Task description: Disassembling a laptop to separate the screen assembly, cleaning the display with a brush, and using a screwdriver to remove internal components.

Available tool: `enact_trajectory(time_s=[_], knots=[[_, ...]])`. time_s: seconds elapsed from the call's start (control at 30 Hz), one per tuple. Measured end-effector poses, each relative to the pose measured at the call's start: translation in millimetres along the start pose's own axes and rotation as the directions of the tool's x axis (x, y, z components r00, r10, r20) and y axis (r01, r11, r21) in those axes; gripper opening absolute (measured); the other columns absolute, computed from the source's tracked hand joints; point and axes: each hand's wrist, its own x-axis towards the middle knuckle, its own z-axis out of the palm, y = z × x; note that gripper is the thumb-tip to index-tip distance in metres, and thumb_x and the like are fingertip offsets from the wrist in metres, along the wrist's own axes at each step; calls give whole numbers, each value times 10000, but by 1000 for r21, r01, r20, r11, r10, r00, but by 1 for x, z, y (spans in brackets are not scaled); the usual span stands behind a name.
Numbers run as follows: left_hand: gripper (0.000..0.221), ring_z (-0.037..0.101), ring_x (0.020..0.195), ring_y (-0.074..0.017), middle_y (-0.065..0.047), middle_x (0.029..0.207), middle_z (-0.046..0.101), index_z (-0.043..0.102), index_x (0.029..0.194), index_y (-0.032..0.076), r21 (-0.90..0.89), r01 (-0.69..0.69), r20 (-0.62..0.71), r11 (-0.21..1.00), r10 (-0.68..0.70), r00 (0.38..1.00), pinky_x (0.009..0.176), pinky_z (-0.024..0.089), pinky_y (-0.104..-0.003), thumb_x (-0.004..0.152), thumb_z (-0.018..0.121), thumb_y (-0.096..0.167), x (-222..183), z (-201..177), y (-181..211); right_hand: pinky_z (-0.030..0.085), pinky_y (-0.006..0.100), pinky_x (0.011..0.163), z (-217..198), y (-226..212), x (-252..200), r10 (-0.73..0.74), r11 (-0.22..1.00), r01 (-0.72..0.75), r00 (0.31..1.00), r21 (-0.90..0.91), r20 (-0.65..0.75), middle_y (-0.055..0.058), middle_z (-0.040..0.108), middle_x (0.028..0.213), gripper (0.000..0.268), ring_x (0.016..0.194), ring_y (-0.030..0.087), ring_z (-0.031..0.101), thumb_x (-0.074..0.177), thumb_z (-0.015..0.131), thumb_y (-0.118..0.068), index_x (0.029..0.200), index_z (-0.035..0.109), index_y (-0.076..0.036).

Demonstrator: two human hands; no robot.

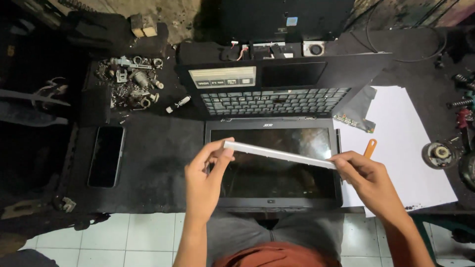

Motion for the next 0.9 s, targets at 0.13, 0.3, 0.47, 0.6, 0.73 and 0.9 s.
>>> enact_trajectory(time_s=[0.13,0.3,0.47,0.6,0.73,0.9], knots=[[284,756,900,-137,-8,1010,791,742,1189,107,-19,52,-72,998,-53,996,857,531,-258,936,703,231,11,1,-20,337,280,668,8,21,15,-20,1000,18,996,24,92,38,454,732,332,695,158,397,1048,547,-214,1171,785,-18],[235,753,896,-209,-67,974,816,773,1125,125,204,-67,-143,977,97,985,805,560,-331,912,776,223,37,2,-62,512,393,764,29,11,27,-212,944,212,977,-251,28,114,683,766,283,727,268,656,981,647,-167,1221,760,-68],[199,759,878,-268,-69,965,821,808,1077,170,417,-104,-205,903,204,957,850,554,-414,916,804,288,64,5,-87,558,455,838,41,37,74,-499,780,386,858,-492,-119,116,755,823,145,848,355,738,962,754,-163,1102,737,-126],[283,645,1031,-251,-4,1118,739,762,1218,206,511,-130,-209,850,269,940,975,440,-479,971,739,343,69,13,-108,558,383,862,50,49,104,-770,521,469,619,-713,-155,10,677,986,82,919,264,687,966,804,-198,1025,749,-180],[305,589,1068,-252,8,1116,710,693,1298,204,505,-124,-225,854,269,936,941,410,-482,1010,692,303,67,18,-121,545,355,819,51,66,119,-807,362,389,586,-847,-76,-12,588,906,125,886,235,641,1051,720,-297,990,719,-188],[319,560,1112,-260,19,1179,666,702,1282,233,563,-120,-202,818,277,939,951,399,-467,977,726,323,70,17,-124,540,331,875,51,65,124,-819,315,372,571,-873,-53,-16,610,956,94,922,220,636,1050,726,-299,1029,726,-207]])
